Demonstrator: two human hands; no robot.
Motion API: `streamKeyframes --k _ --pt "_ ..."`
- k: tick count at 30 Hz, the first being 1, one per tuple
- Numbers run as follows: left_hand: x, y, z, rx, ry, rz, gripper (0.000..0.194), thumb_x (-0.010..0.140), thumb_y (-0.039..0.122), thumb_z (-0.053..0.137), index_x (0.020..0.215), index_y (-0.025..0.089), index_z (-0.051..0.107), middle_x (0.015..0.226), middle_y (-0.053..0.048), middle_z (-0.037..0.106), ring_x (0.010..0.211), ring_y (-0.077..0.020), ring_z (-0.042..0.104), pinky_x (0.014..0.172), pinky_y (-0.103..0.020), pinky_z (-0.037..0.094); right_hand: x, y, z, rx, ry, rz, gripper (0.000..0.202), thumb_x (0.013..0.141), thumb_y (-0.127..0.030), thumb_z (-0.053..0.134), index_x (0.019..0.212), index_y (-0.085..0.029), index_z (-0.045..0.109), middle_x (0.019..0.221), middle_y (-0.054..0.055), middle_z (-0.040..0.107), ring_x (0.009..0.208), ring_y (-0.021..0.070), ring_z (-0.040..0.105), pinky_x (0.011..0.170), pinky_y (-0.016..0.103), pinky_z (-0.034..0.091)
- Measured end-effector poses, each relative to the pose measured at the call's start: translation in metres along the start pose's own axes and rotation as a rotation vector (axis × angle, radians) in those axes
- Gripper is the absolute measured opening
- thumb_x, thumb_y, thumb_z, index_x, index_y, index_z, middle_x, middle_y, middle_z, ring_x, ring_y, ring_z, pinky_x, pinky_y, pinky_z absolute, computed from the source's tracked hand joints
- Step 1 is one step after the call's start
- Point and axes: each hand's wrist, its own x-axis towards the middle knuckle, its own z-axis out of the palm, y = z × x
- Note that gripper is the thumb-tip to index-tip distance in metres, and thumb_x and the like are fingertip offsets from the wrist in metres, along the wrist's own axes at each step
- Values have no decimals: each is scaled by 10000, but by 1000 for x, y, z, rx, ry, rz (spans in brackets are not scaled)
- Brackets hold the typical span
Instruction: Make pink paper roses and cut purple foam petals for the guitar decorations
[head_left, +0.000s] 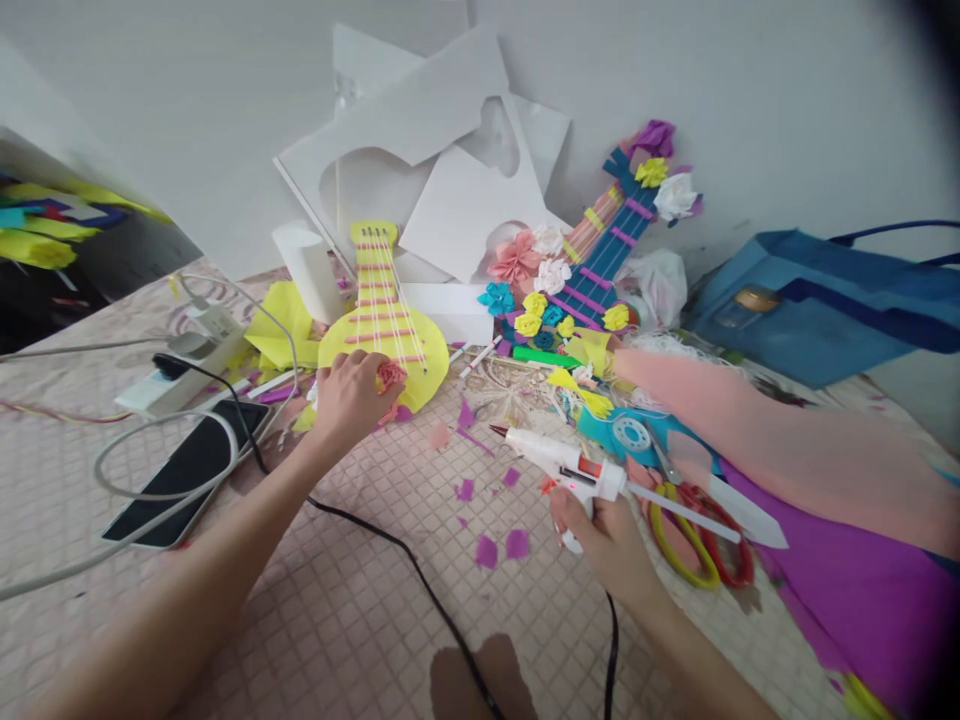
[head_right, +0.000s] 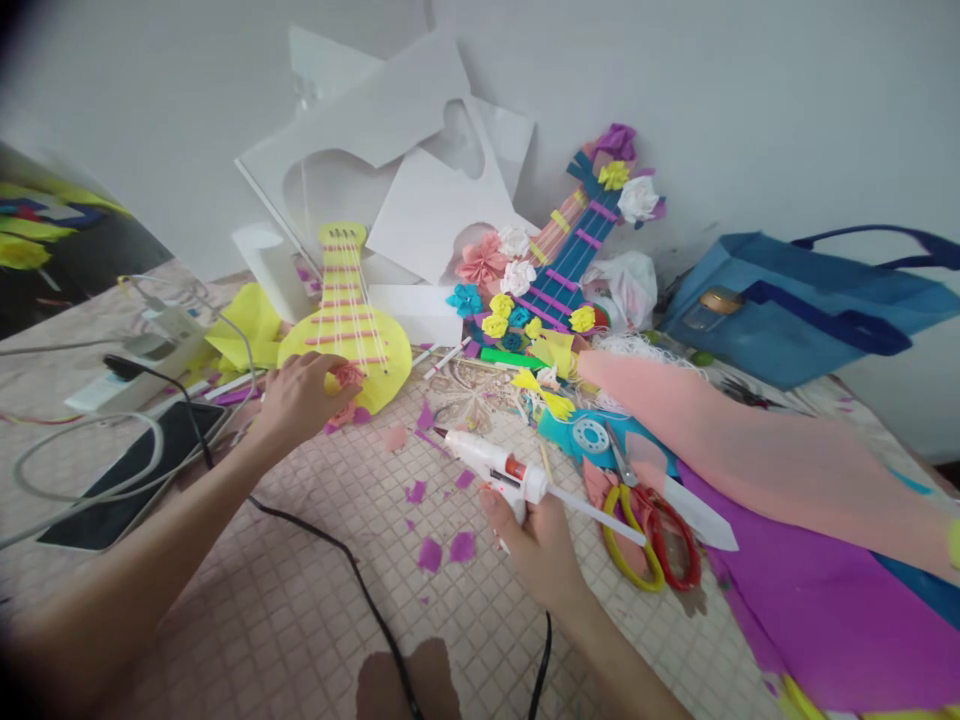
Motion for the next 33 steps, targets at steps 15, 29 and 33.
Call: streamKeyframes --k 15,29,33 --pt "7 6 -1 57 -50 24 280 810 377 529 997 189 620 1067 -150 615 1035 -354 520 816 -479 403 0 -3 0 -34 21 27 352 832 -479 523 624 -198 489 490 -16 500 418 118 499 389 215 421" --pt "14 4 -1 100 -103 25 282 769 381 587 974 188 612 1063 -161 602 1059 -372 516 810 -501 413 1 2 -1 0 23 65 352 830 -506 546 776 -160 574 521 -21 510 431 118 502 399 216 421" --pt "14 1 0 54 -71 17 359 796 476 563 1018 196 605 1130 -163 584 1091 -374 505 820 -498 414 0 4 -1 -7 18 57 380 832 -528 542 791 -154 591 515 -21 510 435 120 497 405 220 417"
